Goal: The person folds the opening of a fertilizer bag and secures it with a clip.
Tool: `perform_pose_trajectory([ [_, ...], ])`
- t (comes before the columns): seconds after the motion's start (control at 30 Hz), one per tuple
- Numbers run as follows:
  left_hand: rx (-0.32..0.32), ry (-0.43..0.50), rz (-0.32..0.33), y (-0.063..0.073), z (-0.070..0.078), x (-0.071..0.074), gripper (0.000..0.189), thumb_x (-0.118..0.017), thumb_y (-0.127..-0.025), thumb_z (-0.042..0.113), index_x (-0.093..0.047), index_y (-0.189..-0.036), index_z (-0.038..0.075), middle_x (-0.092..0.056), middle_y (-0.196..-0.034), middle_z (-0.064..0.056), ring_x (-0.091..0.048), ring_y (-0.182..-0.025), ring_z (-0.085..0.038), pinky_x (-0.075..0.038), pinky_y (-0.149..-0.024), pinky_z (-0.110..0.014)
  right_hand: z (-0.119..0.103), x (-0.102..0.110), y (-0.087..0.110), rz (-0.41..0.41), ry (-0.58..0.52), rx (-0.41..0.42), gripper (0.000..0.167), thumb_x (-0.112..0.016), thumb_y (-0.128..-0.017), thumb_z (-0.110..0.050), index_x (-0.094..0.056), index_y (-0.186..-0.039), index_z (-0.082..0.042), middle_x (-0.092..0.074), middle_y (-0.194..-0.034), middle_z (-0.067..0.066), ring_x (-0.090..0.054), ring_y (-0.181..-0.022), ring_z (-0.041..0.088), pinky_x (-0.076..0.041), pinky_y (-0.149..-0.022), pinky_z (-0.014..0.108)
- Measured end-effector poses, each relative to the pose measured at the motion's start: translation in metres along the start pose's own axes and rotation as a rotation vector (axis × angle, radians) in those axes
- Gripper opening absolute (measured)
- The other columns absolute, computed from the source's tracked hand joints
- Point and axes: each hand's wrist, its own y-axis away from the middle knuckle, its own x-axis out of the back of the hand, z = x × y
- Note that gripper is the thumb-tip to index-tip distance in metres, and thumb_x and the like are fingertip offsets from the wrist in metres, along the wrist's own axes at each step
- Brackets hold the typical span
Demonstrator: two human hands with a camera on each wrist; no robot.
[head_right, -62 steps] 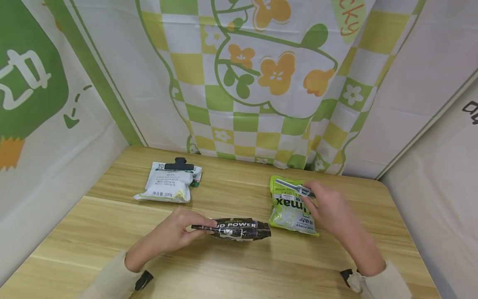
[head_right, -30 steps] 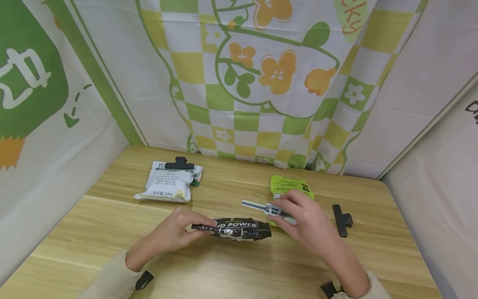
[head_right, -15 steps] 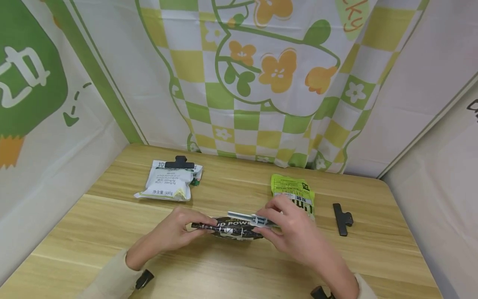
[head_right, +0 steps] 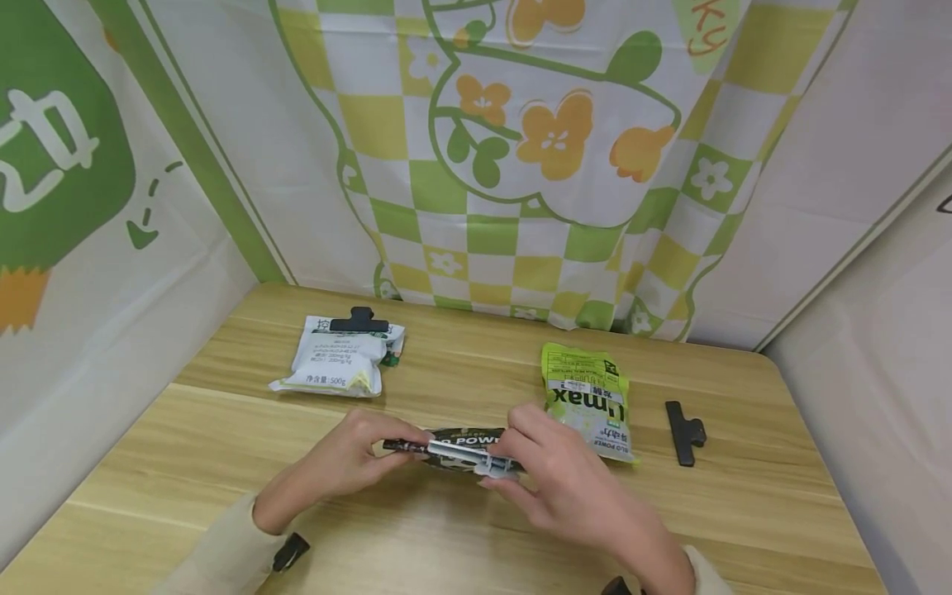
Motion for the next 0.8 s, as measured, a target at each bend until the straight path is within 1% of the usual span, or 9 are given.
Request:
perform_pose_trajectory([
  [0.13, 0.015, 0.002, -0.008, 0.0, 0.001, 0.001, 0.023, -0.083, -0.087, 0.005, -0.081, -0.109, 0.01, -0.083, -0.105, -0.006, -0.081, -0.094, -0.016, -0.063, -0.083, -0.021, -0.002, -0.004, -0.004, -0.008, -0.01, 0.033, 0.02, -0.065, -0.105, -0.032, -0.071, -0.097, -0.014, -0.047, -0.084, -0.005, -0.041, -0.081, 0.004, -0.037, -0.072, 0.014],
  [0.17, 0.019, 0.0, -0.009, 0.001, 0.001, 0.001, 0.022, -0.083, -0.087, 0.005, -0.081, -0.109, 0.01, -0.083, -0.105, -0.006, -0.081, -0.094, -0.017, -0.063, -0.083, -0.021, -0.003, -0.005, -0.005, -0.009, -0.013, 0.038, 0.017, -0.067, -0.104, -0.029, -0.07, -0.096, -0.014, -0.048, -0.085, -0.006, -0.042, -0.08, 0.004, -0.038, -0.071, 0.014],
  [0.2, 0.023, -0.004, -0.009, 0.001, 0.002, 0.001, 0.022, -0.084, -0.087, 0.005, -0.081, -0.108, 0.009, -0.083, -0.105, -0.006, -0.081, -0.094, -0.017, -0.063, -0.083, -0.021, -0.004, -0.005, -0.006, -0.008, -0.012, 0.041, 0.019, -0.065, -0.105, -0.03, -0.07, -0.095, -0.015, -0.049, -0.085, -0.007, -0.042, -0.08, 0.004, -0.038, -0.071, 0.013],
  [0.23, 0.027, -0.007, -0.01, 0.001, 0.002, 0.001, 0.022, -0.084, -0.087, 0.005, -0.081, -0.108, 0.009, -0.083, -0.105, -0.006, -0.081, -0.094, -0.017, -0.064, -0.083, -0.022, -0.004, -0.006, -0.007, -0.009, -0.011, 0.041, 0.016, -0.066, -0.104, -0.027, -0.07, -0.093, -0.016, -0.049, -0.085, -0.007, -0.043, -0.079, 0.004, -0.038, -0.07, 0.012],
  [0.3, 0.031, -0.014, -0.01, 0.001, 0.002, 0.001, 0.022, -0.084, -0.086, 0.005, -0.081, -0.107, 0.009, -0.083, -0.105, -0.007, -0.081, -0.095, -0.017, -0.064, -0.084, -0.022, -0.005, -0.008, -0.009, -0.014, -0.007, 0.043, 0.009, -0.075, -0.099, -0.019, -0.069, -0.092, -0.017, -0.05, -0.085, -0.008, -0.043, -0.078, 0.003, -0.038, -0.068, 0.011],
  [0.37, 0.032, -0.017, -0.009, 0.001, 0.002, 0.001, 0.021, -0.085, -0.086, 0.005, -0.081, -0.106, 0.008, -0.083, -0.105, -0.007, -0.081, -0.094, -0.018, -0.064, -0.084, -0.023, -0.005, -0.01, -0.011, -0.021, 0.0, 0.047, 0.014, -0.082, -0.091, -0.012, -0.069, -0.092, -0.018, -0.05, -0.083, -0.008, -0.043, -0.077, 0.003, -0.037, -0.067, 0.01],
  [0.47, 0.036, -0.016, -0.011, 0.001, 0.002, 0.001, 0.021, -0.085, -0.085, 0.004, -0.081, -0.105, 0.008, -0.083, -0.105, -0.007, -0.081, -0.095, -0.018, -0.064, -0.085, -0.025, -0.005, -0.013, -0.014, -0.037, 0.024, 0.045, 0.018, -0.085, -0.085, -0.009, -0.07, -0.09, -0.018, -0.049, -0.082, -0.009, -0.042, -0.076, 0.003, -0.037, -0.067, 0.011],
  [0.63, 0.057, -0.011, -0.017, 0.001, 0.002, 0.001, 0.021, -0.083, -0.086, 0.003, -0.081, -0.106, 0.01, -0.083, -0.106, -0.006, -0.08, -0.096, -0.018, -0.064, -0.085, -0.026, -0.004, -0.018, -0.016, -0.037, 0.032, 0.04, 0.016, -0.084, -0.087, -0.011, -0.07, -0.089, -0.018, -0.051, -0.082, -0.009, -0.042, -0.076, 0.003, -0.037, -0.067, 0.011],
  [0.8, 0.07, 0.0, -0.022, 0.001, 0.001, 0.001, 0.027, -0.081, -0.086, -0.001, -0.081, -0.11, 0.011, -0.083, -0.108, -0.005, -0.08, -0.097, -0.017, -0.065, -0.084, -0.026, -0.003, -0.024, -0.02, -0.042, 0.019, 0.029, 0.016, -0.083, -0.089, -0.011, -0.069, -0.09, -0.018, -0.05, -0.082, -0.009, -0.041, -0.076, 0.003, -0.037, -0.068, 0.011],
])
